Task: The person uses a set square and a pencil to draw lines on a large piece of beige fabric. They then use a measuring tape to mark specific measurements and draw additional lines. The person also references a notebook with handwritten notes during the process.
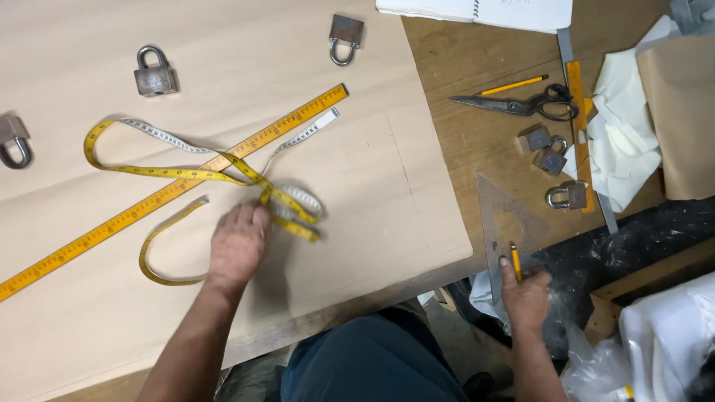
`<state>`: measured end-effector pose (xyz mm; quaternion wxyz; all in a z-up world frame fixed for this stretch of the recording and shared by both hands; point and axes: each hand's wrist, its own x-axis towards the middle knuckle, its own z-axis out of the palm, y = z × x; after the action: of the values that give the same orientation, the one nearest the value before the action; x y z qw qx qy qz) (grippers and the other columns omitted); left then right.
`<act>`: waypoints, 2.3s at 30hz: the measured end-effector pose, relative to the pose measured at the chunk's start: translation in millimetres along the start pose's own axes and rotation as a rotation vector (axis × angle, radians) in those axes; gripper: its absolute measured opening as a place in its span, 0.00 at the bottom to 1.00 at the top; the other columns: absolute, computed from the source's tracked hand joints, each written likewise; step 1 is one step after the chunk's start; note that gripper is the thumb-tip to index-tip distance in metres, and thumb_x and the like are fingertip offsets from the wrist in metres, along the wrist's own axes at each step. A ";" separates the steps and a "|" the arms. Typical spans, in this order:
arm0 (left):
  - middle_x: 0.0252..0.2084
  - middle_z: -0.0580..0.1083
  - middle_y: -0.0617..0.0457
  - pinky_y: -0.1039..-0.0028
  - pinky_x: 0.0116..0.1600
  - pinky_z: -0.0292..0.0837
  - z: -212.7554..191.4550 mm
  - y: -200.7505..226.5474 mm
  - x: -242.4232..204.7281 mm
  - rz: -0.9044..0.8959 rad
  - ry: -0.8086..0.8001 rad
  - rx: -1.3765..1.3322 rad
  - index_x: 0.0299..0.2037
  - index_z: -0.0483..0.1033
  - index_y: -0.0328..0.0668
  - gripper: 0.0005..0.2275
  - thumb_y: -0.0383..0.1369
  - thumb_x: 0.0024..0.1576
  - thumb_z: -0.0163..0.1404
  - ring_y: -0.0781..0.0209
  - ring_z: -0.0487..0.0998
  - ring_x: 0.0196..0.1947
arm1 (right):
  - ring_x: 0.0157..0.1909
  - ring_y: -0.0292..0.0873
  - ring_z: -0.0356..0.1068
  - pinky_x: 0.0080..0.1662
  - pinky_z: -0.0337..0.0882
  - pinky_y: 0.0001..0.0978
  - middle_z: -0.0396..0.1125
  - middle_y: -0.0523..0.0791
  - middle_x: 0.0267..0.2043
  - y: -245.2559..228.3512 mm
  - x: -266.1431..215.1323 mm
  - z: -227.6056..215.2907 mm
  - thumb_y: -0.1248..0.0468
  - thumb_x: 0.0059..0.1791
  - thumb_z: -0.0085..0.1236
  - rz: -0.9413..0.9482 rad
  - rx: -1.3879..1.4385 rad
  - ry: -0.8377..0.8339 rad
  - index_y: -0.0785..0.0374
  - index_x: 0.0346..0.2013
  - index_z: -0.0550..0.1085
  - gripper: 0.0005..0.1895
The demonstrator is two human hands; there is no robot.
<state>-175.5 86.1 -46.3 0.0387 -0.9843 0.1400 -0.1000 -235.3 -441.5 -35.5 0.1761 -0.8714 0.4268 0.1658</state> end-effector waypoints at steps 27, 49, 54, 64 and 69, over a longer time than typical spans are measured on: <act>0.60 0.72 0.50 0.64 0.62 0.69 -25.9 167.9 -72.4 -0.203 -0.161 -0.375 0.62 0.69 0.47 0.21 0.43 0.61 0.48 0.52 0.73 0.60 | 0.57 0.57 0.73 0.55 0.72 0.51 0.74 0.50 0.50 -258.0 -29.9 -19.5 0.49 0.57 0.39 -0.850 -0.618 -0.562 0.43 0.55 0.75 0.18; 0.78 0.53 0.49 0.58 0.78 0.47 33.9 152.5 80.0 -0.434 -0.352 -0.179 0.76 0.55 0.51 0.31 0.53 0.65 0.39 0.45 0.54 0.76 | 0.58 0.50 0.72 0.59 0.70 0.48 0.77 0.46 0.48 -174.3 28.9 -32.2 0.41 0.57 0.42 -0.652 -0.076 -0.769 0.50 0.48 0.78 0.23; 0.76 0.54 0.44 0.46 0.77 0.44 5.5 171.3 73.3 -0.511 -0.326 -0.198 0.75 0.55 0.49 0.40 0.64 0.58 0.39 0.38 0.53 0.74 | 0.49 0.61 0.74 0.51 0.72 0.58 0.76 0.50 0.47 -167.6 53.5 -11.7 0.53 0.58 0.44 -0.969 0.129 -0.354 0.50 0.57 0.76 0.17; 0.80 0.47 0.49 0.45 0.78 0.38 24.5 155.7 98.0 -0.525 -0.510 -0.260 0.78 0.47 0.58 0.43 0.68 0.55 0.37 0.38 0.47 0.77 | 0.41 0.54 0.74 0.45 0.75 0.48 0.69 0.45 0.36 -214.2 76.2 28.3 0.60 0.56 0.52 -1.428 0.103 -0.065 0.50 0.54 0.75 0.12; 0.80 0.46 0.51 0.46 0.78 0.36 19.9 156.5 101.4 -0.540 -0.541 -0.255 0.78 0.46 0.61 0.42 0.69 0.55 0.36 0.39 0.46 0.78 | 0.42 0.59 0.77 0.44 0.77 0.56 0.72 0.47 0.49 -232.6 67.5 37.9 0.53 0.57 0.45 -1.418 -0.359 -0.266 0.45 0.63 0.69 0.19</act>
<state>-117.9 -91.6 -63.2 -0.0759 -0.9734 -0.1275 0.1744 -14.7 -337.4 -60.2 0.1460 -0.9257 -0.2967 0.1834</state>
